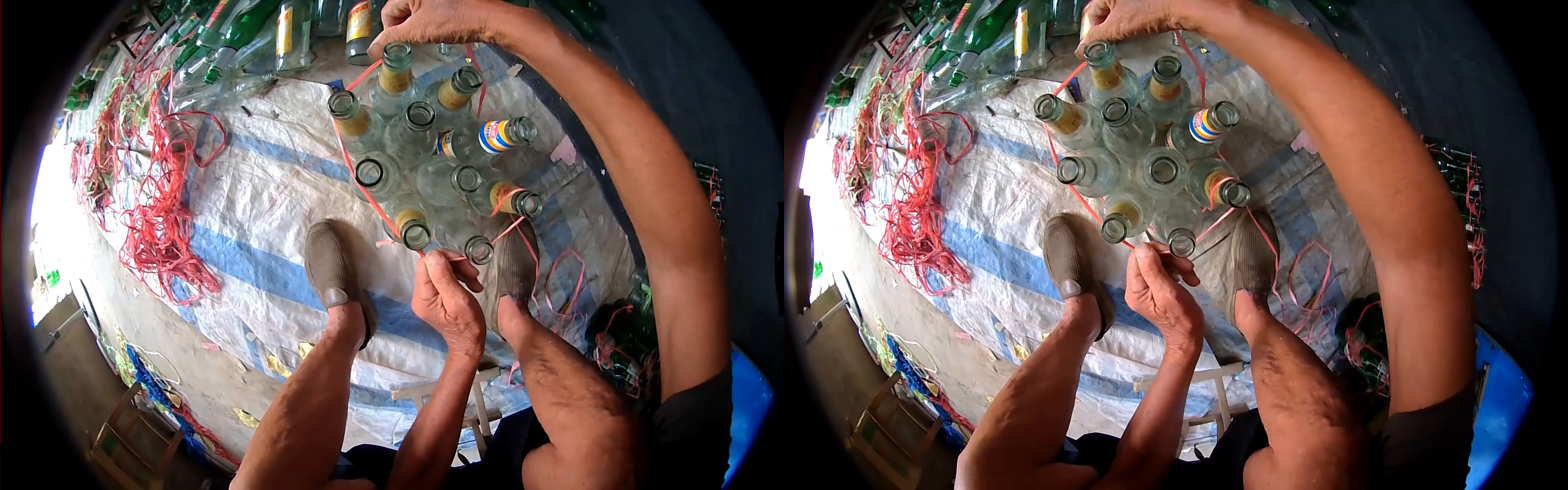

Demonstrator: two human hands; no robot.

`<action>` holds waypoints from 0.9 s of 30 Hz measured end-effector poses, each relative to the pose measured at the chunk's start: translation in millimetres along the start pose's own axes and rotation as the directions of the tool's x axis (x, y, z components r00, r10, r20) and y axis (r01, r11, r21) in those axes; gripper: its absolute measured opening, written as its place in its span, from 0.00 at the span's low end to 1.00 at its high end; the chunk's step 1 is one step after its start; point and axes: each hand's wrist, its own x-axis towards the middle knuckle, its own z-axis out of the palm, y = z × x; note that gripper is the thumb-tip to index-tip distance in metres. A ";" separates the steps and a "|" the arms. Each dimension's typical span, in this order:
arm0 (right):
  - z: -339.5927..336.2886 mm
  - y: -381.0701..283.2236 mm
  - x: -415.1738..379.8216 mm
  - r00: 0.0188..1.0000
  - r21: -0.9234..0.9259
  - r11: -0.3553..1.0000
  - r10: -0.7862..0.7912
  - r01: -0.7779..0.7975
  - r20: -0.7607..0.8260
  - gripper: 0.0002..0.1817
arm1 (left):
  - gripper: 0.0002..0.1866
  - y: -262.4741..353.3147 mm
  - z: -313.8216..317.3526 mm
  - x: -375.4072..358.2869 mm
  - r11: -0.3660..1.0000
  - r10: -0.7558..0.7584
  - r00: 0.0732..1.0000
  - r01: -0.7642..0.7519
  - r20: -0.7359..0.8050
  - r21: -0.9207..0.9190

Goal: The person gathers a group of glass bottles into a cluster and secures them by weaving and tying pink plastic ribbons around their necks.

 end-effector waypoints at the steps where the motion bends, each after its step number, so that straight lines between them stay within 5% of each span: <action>1: -2.6 -1.9 -7.5 1.000 -0.040 0.999 0.026 -0.026 -0.013 0.20 | 0.21 -1.7 -1.4 1.0 1.000 0.010 1.000 -0.010 -0.003 0.016; 3: -4.9 -2.8 -17.2 0.997 -0.122 0.990 0.072 -0.077 -0.039 0.20 | 0.20 -1.6 -2.5 5.1 0.999 0.033 0.999 -0.033 -0.001 0.033; 13: 12.1 30.4 -89.4 0.964 -0.021 1.000 -0.021 0.016 -0.264 0.20 | 0.20 1.8 2.7 7.8 0.990 0.132 0.991 -0.131 -0.012 0.052; 18: 31.4 28.7 -128.3 0.899 0.120 0.992 0.094 -0.046 -0.428 0.16 | 0.19 4.3 3.8 9.1 0.991 0.128 0.991 -0.128 -0.027 0.029; 23: 43.0 29.2 -156.6 0.861 0.136 0.990 0.050 0.023 -0.506 0.15 | 0.19 -6.7 4.7 -4.3 0.987 0.159 0.986 -0.158 -0.058 0.023; 27: 46.7 31.9 -169.6 0.830 0.053 0.999 0.035 -0.007 -0.556 0.12 | 0.18 -18.4 10.6 -34.5 0.981 0.127 0.986 -0.141 0.109 0.131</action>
